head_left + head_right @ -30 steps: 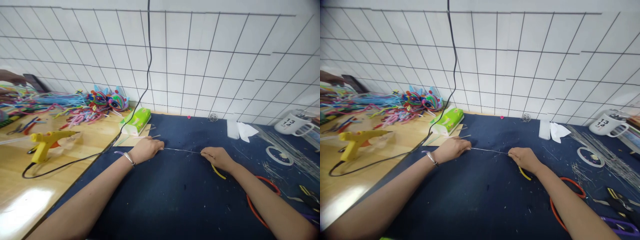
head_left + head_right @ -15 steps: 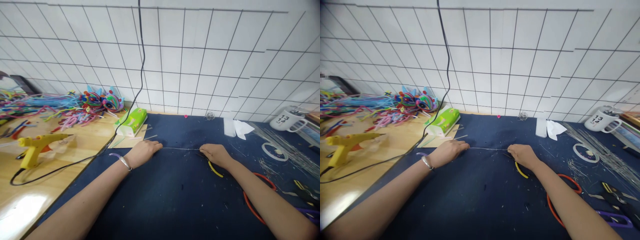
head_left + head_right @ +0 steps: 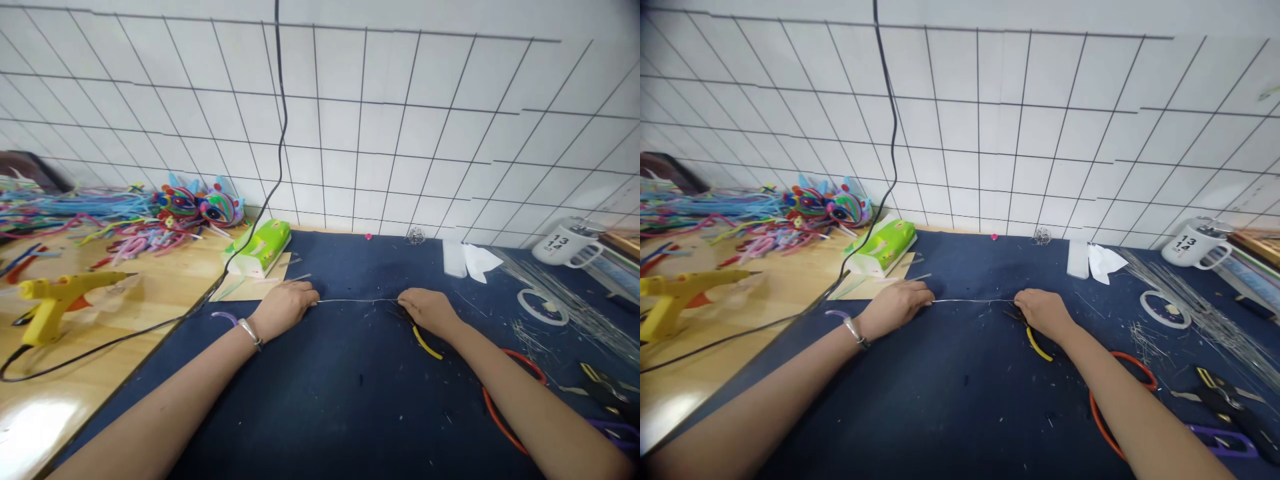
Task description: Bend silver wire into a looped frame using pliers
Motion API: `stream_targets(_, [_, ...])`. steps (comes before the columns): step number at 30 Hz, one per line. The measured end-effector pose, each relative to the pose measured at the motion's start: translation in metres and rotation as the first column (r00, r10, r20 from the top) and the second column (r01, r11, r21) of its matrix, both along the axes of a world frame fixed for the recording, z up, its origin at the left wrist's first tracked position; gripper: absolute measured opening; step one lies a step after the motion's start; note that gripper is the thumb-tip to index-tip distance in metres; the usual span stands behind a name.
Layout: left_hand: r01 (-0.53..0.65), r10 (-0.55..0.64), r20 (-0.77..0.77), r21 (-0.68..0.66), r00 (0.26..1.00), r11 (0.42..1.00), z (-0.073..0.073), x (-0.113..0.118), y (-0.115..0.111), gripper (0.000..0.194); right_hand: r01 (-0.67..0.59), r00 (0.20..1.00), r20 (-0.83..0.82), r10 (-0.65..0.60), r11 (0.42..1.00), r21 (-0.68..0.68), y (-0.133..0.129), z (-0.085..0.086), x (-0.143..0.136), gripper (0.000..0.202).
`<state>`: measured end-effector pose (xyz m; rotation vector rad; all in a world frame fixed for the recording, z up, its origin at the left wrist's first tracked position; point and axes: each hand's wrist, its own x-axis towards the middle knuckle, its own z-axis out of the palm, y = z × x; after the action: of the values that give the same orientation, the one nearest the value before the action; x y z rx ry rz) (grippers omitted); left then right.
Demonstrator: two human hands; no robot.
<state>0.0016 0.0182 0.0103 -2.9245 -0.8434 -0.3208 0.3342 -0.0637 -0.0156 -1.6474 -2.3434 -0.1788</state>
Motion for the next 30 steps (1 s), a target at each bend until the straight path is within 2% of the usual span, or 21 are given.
stream_targets(11, [-0.005,0.01,0.053,-0.088,0.999,0.996,-0.008,0.004,0.005,0.018,0.032,0.999,-0.013,-0.031,0.998,0.056,-0.007,0.009,-0.007,0.026])
stream_targets(15, [0.021,-0.002,0.126,-0.149,0.992,0.989,-0.008,0.022,0.001,0.02,0.018,1.0,-0.025,-0.016,0.997,0.069,-0.01,0.012,-0.011,0.027])
stream_targets(24, [0.05,-0.015,0.168,-0.206,0.986,0.977,0.01,0.08,-0.019,0.025,-0.001,0.999,-0.045,0.006,0.994,0.107,-0.013,0.016,-0.014,0.023])
stream_targets(27, [-0.001,0.035,0.164,-0.199,0.986,0.98,0.011,0.087,-0.026,0.024,-0.031,0.999,-0.038,0.036,0.99,0.135,-0.013,0.017,-0.014,0.023])
stream_targets(30, [-0.075,0.107,0.162,-0.193,0.981,0.978,0.015,0.08,-0.041,0.022,-0.083,0.996,-0.024,0.089,0.98,0.181,-0.016,0.019,-0.019,0.022])
